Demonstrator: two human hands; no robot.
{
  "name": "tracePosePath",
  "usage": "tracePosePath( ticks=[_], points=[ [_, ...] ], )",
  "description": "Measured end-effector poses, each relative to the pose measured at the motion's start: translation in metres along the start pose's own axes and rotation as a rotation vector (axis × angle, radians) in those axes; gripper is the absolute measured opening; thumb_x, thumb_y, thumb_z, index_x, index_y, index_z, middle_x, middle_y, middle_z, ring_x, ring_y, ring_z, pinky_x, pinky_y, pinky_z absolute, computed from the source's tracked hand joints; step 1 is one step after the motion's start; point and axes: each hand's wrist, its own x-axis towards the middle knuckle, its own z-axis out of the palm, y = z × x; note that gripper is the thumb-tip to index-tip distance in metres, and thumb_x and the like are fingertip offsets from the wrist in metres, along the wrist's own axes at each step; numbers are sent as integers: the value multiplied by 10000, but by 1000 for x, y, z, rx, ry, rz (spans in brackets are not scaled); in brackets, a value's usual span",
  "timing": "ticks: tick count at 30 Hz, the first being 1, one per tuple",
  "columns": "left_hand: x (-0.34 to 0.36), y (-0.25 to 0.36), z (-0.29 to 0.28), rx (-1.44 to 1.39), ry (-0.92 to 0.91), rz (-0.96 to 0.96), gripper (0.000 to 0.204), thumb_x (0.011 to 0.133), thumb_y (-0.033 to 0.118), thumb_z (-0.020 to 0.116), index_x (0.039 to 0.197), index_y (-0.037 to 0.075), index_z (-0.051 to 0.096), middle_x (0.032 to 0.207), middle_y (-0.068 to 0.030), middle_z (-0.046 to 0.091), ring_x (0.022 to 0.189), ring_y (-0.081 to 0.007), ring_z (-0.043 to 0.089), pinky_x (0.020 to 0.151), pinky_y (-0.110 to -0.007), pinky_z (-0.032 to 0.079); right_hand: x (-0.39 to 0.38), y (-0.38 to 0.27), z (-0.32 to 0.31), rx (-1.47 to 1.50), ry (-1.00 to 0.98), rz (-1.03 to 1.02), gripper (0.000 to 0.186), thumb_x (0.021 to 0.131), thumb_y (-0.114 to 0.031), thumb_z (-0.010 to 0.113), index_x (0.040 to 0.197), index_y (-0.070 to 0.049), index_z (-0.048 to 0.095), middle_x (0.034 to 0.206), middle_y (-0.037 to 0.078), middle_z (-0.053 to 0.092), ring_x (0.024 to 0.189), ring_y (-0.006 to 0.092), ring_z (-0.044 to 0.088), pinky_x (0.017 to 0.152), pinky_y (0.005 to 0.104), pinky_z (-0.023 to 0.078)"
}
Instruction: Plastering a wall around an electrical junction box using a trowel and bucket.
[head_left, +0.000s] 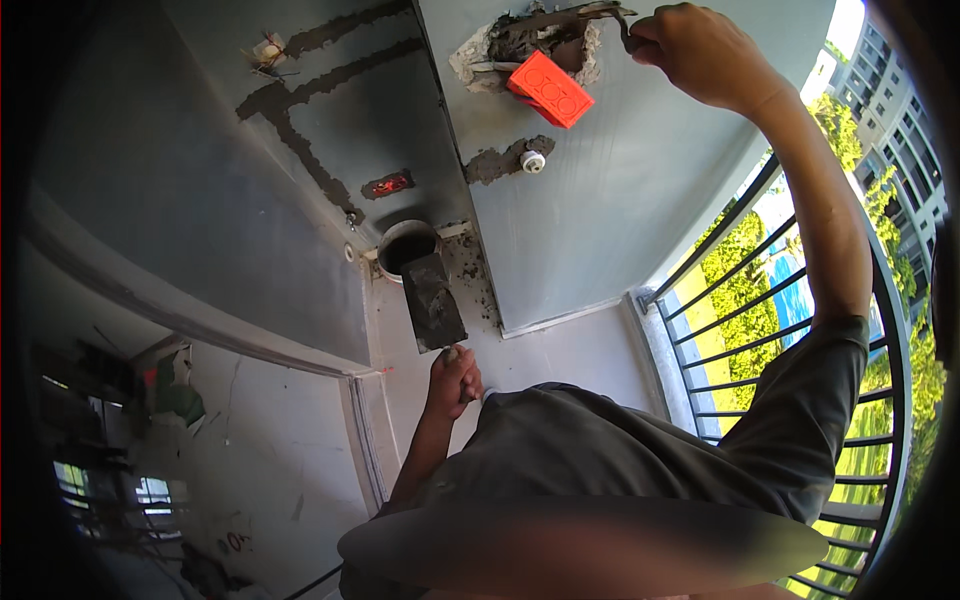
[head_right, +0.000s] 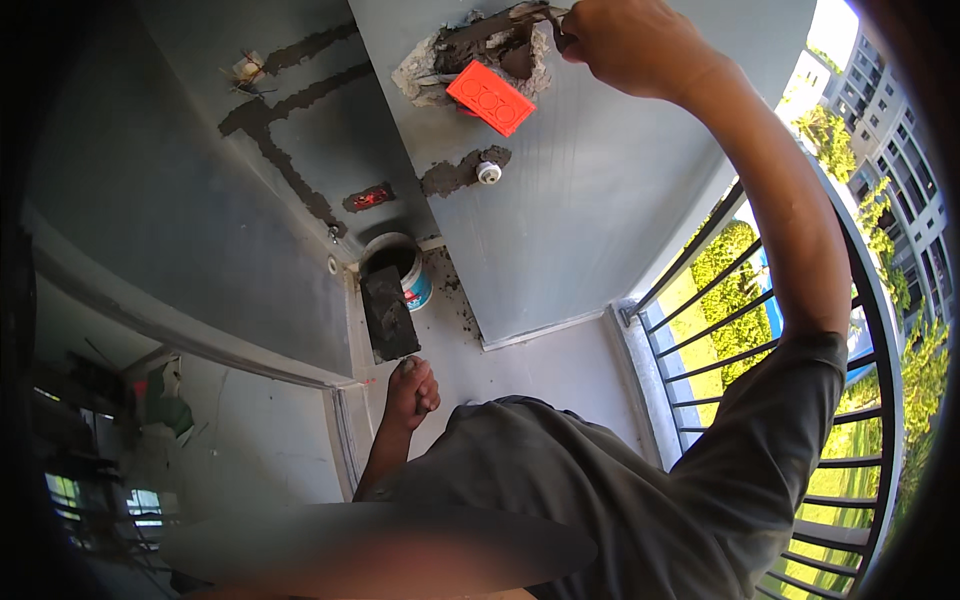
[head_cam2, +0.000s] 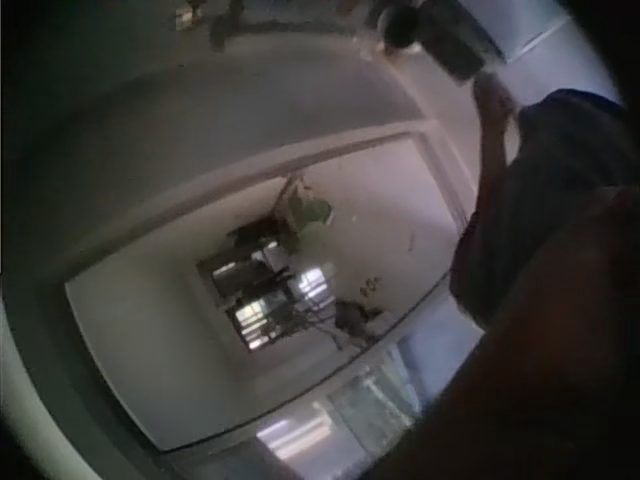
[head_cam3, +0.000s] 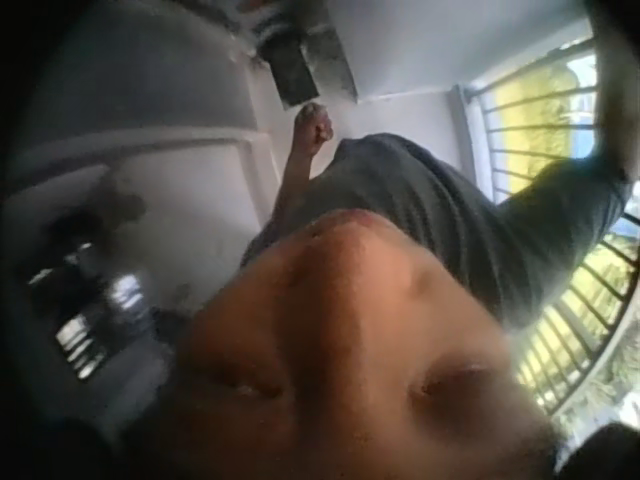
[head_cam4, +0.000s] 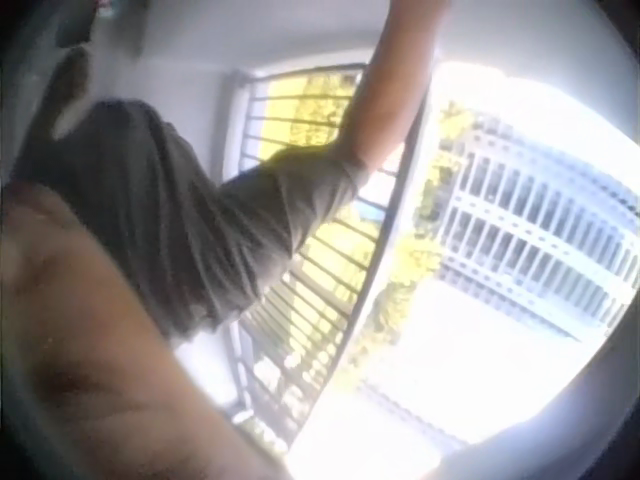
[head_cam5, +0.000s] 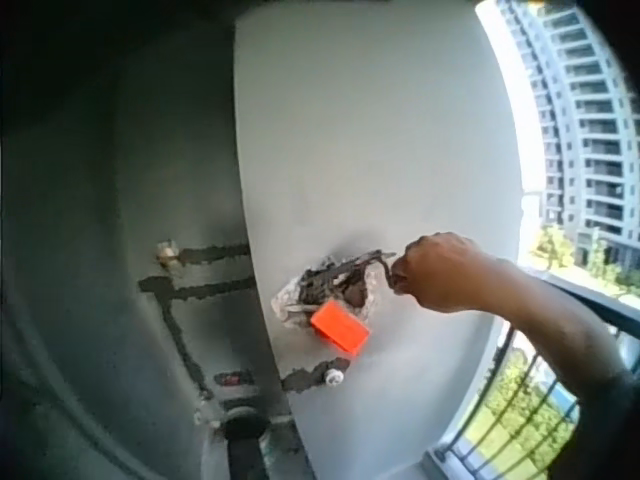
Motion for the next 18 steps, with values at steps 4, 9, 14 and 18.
tracePosePath(
  ticks=[4, 9, 14, 18],
  points=[
    [-4, 1, 14, -8, -23, 3, 136, 963, 147, 567, 875, 141, 463, 597, 1, 429, 439, -114, 451, 394, -301, 418, -11, 21, 45, 93, 136, -2, 160, 917, -220, 598, 892, -74, 656, 791, 133, 652, 797, 344, 638, 733, 446, 505],
    [-10, 9, 31, 34, 4, 39, 150, 957, 169, 584, 876, 139, 460, 591, 4, 436, 432, -114, 449, 399, -300, 419, -23, 22, 47, 196, 167, -6, 165, 914, -207, 596, 985, -95, 694, 901, 133, 681, 866, 339, 652, 780, 449, 514],
    [1, 32, 56, 134, 19, 126, 176, 937, 187, 621, 880, 130, 464, 565, 1, 444, 428, -123, 460, 397, -301, 403, -70, 21, 48, 482, 526, -68, 204, 911, -180, 631, 1088, -89, 678, 948, 125, 665, 813, 339, 651, 707, 403, 507],
    [11, 54, 86, 170, 82, 236, 204, 931, 195, 639, 855, 119, 466, 561, 3, 452, 419, -119, 455, 401, -297, 398, -110, -20, 66, 622, 639, -120, 285, 843, -62, 702, 1125, -40, 669, 955, 133, 669, 795, 280, 687, 659, 356, 532]
  ],
)
